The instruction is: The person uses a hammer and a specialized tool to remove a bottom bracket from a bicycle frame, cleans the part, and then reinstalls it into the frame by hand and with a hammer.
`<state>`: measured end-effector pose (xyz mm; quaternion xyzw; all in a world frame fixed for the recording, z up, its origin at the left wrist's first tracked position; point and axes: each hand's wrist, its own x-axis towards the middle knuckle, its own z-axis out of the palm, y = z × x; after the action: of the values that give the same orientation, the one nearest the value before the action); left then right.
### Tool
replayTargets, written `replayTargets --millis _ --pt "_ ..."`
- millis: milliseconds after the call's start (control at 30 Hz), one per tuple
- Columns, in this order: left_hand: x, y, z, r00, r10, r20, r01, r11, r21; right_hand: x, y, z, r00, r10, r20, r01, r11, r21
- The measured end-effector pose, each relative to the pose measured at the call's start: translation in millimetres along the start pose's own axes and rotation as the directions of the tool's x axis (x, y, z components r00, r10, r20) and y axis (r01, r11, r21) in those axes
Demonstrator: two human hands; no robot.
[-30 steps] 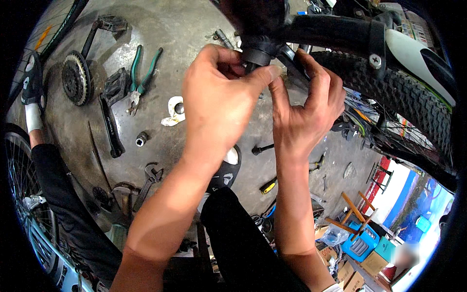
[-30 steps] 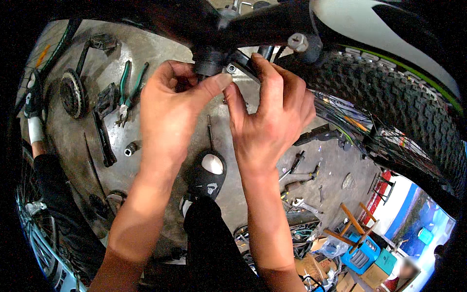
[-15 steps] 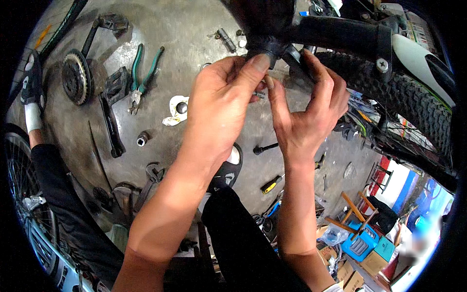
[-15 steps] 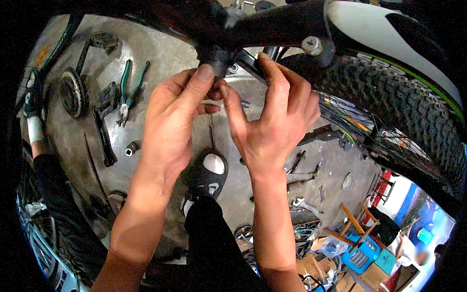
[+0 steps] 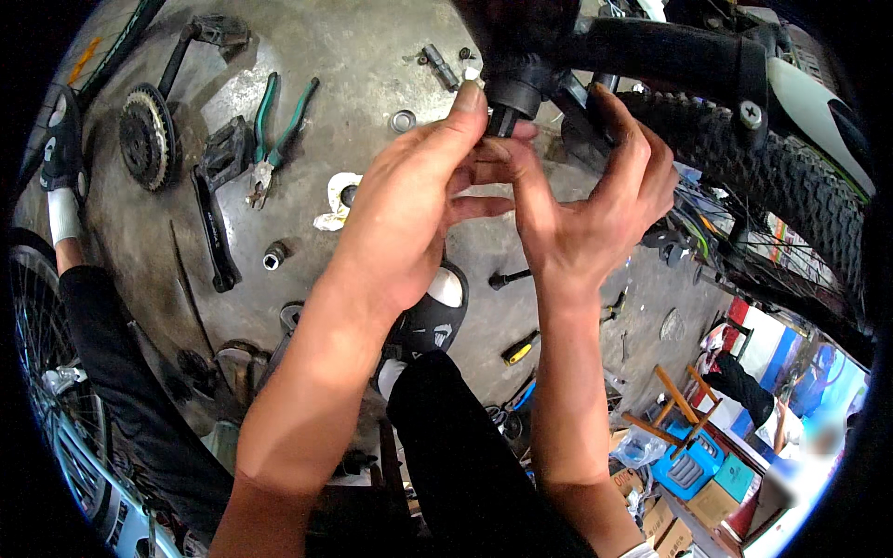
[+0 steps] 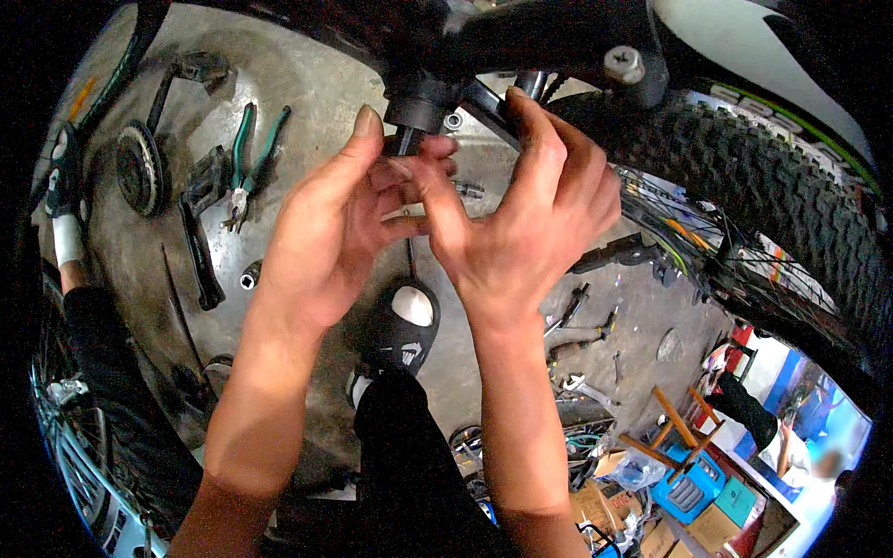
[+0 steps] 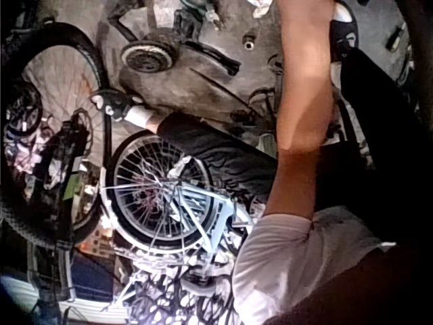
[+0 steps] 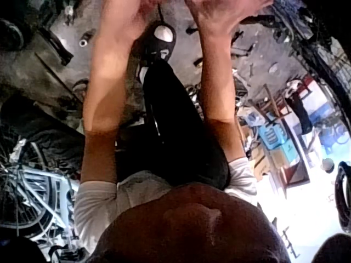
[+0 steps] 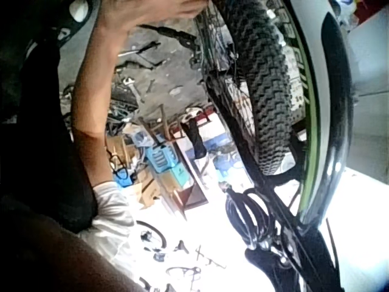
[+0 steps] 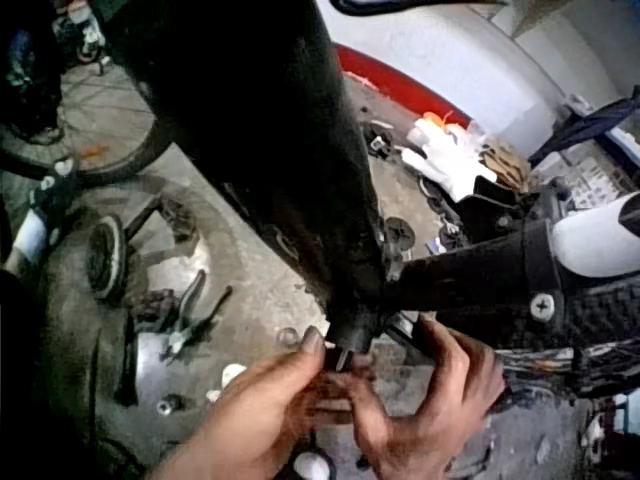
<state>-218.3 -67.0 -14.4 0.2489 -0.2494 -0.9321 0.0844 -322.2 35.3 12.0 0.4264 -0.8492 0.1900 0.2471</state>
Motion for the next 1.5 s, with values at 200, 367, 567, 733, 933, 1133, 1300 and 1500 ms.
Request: replayTargets --millis 200,367,567,733,933,1133,1300,1500 --pt "5.1 -7.5 1.1 0.994 0.000 0.113 0.029 0.965 -0.262 -1.1 -2.0 0.8 0.999 0.019 0.036 -0.019 1.000 -0.023" --pt "6.5 -3.7 10.1 0.993 0.114 -0.015 -0.115 0.987 -0.112 -1.2 -0.5 3.1 0.999 0.012 0.050 -0.011 0.999 -0.037" --pt "7.3 -2.3 33.5 0.800 0.522 -0.295 -0.211 0.705 0.677 -2.9 8.5 12.7 0.996 -0.053 -0.066 0.048 0.995 -0.086" --pt "4.4 3.1 16.0 0.996 0.061 -0.068 -0.073 0.978 -0.197 -5.3 1.9 6.7 1.000 0.013 0.026 -0.012 0.999 -0.037" --pt "4.9 5.2 23.1 0.934 0.315 -0.171 -0.167 0.805 0.569 -2.6 13.5 10.2 0.996 -0.068 -0.049 0.064 0.995 -0.082" --pt "-1.2 17.4 7.4 0.978 0.089 -0.189 -0.072 0.993 0.095 -2.5 -3.2 6.1 1.000 0.010 -0.015 -0.011 0.999 -0.031" --pt "-11.5 29.1 16.1 0.819 0.292 -0.493 -0.219 0.955 0.202 -4.7 3.4 10.9 0.996 0.004 -0.084 -0.008 0.999 -0.050" --pt "-23.3 49.7 26.2 0.724 0.525 -0.449 -0.351 0.839 0.415 -8.4 5.0 17.2 0.989 0.004 -0.147 -0.006 1.000 -0.015"
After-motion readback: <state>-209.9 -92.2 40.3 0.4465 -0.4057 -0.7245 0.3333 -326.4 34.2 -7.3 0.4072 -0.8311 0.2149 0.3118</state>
